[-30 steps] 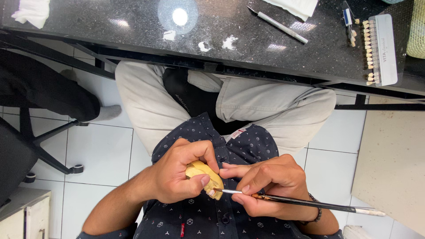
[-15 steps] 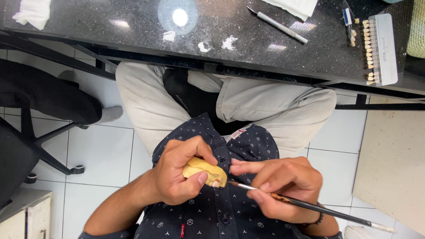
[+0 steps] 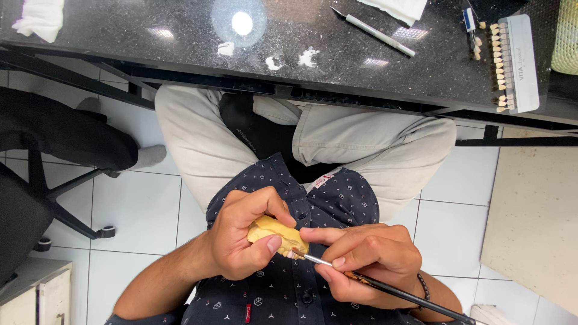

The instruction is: The person holds a dental plaster model with an artificial tooth in one hand and uses a fine brush to apply white ceramic or porcelain material onto the tooth, periodically reaching to the bench to reload material on the brush and rotating the model to work on different surfaces.

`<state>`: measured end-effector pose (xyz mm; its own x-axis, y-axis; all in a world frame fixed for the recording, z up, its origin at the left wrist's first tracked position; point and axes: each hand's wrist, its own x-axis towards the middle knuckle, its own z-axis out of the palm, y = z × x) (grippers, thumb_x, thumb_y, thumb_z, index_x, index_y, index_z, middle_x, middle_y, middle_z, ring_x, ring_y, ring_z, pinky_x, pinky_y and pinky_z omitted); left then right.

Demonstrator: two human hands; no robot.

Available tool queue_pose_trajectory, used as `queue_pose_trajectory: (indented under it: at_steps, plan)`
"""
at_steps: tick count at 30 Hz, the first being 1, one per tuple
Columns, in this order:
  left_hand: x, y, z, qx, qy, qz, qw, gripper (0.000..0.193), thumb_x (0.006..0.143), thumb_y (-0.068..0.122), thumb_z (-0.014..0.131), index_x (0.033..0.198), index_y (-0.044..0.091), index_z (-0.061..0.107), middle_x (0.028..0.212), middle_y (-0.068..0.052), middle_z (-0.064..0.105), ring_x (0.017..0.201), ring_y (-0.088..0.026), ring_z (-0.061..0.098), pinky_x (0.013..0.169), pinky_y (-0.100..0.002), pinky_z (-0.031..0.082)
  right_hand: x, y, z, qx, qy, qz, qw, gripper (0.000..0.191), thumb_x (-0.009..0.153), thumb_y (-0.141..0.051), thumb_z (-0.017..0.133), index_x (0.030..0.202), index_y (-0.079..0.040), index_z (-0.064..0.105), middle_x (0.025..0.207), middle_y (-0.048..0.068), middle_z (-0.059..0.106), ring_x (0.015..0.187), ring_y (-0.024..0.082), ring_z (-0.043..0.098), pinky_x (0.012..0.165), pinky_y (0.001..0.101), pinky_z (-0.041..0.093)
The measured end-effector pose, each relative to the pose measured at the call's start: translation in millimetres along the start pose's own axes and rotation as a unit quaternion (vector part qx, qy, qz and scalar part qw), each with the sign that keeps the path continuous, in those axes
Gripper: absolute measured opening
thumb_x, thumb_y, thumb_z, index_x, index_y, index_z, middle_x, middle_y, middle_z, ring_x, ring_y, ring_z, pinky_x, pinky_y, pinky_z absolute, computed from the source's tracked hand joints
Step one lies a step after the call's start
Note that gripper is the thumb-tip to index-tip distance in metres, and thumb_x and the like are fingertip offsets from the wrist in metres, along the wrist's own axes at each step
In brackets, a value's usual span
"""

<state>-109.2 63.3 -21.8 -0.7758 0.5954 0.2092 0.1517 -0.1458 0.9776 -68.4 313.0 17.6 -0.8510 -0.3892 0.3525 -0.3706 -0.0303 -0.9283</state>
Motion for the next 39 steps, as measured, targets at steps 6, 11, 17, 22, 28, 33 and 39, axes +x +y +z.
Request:
queue_pose_trajectory:
  at_steps: [6,11,17,22,28,33,39]
  plan:
    - [0.1,0.0,0.4,0.000,-0.001,-0.002,1.000,0.023,0.088,0.016,0.059,0.101,-0.002,0.061,0.088,-0.009,0.073,0.070,-0.015,0.074,0.065,-0.026,0.057,1.4,-1.1,-0.4,-0.005,0.005,0.005,1.000,0.025,0.082,0.008,0.080,0.089,-0.004,0.059,0.077,0.009,0.074,0.074,0.016,0.079,0.098,0.0524,0.068]
    - [0.4,0.3,1.1,-0.012,0.001,-0.007,1.000,0.022,0.087,0.015,0.059,0.101,-0.003,0.060,0.089,-0.009,0.073,0.070,-0.016,0.074,0.065,-0.026,0.057,1.4,-0.8,-1.4,-0.009,0.002,0.004,1.000,0.025,0.082,0.008,0.080,0.088,-0.004,0.059,0.076,0.008,0.073,0.074,0.016,0.079,0.098,0.0524,0.068]
    - [1.6,0.7,0.1,-0.001,0.000,-0.008,1.000,0.021,0.087,0.015,0.059,0.101,-0.002,0.061,0.087,-0.008,0.074,0.069,-0.015,0.074,0.065,-0.026,0.057,2.7,0.0,-1.7,-0.006,0.002,0.001,1.000,0.025,0.083,0.008,0.079,0.088,-0.004,0.058,0.076,0.009,0.073,0.074,0.016,0.079,0.097,0.0531,0.068]
    - [1.3,0.8,1.0,0.005,0.002,0.000,1.000,0.022,0.087,0.016,0.060,0.101,-0.002,0.061,0.087,-0.009,0.074,0.070,-0.015,0.074,0.065,-0.026,0.057,2.1,-0.3,-1.4,-0.004,0.002,-0.001,1.000,0.025,0.082,0.008,0.079,0.088,-0.004,0.058,0.075,0.008,0.073,0.073,0.016,0.078,0.097,0.0528,0.069]
    - [-1.4,-1.1,2.4,0.002,0.003,0.010,1.000,0.023,0.089,0.015,0.059,0.103,-0.003,0.059,0.090,-0.011,0.074,0.071,-0.016,0.074,0.067,-0.026,0.057,-2.1,0.3,-3.3,0.001,0.007,-0.014,1.000,0.023,0.083,0.009,0.077,0.090,-0.003,0.059,0.074,0.009,0.072,0.072,0.016,0.078,0.098,0.0549,0.067]
    - [-4.4,-4.0,9.6,-0.003,0.046,0.044,0.998,0.025,0.088,0.011,0.058,0.106,-0.007,0.057,0.088,-0.016,0.070,0.068,-0.019,0.067,0.064,-0.028,0.055,-4.7,0.4,-4.7,0.017,0.042,-0.016,0.999,0.022,0.084,0.008,0.076,0.092,-0.002,0.058,0.074,0.010,0.071,0.071,0.016,0.076,0.098,0.0576,0.066]
    - [-3.9,-8.4,12.8,0.030,0.060,0.093,0.993,0.026,0.089,0.010,0.059,0.109,-0.006,0.057,0.088,-0.016,0.070,0.072,-0.020,0.070,0.068,-0.030,0.059,-1.4,3.6,-0.3,-0.021,0.042,-0.042,0.998,0.023,0.084,0.008,0.078,0.090,-0.003,0.058,0.073,0.010,0.072,0.071,0.017,0.077,0.094,0.0534,0.068]
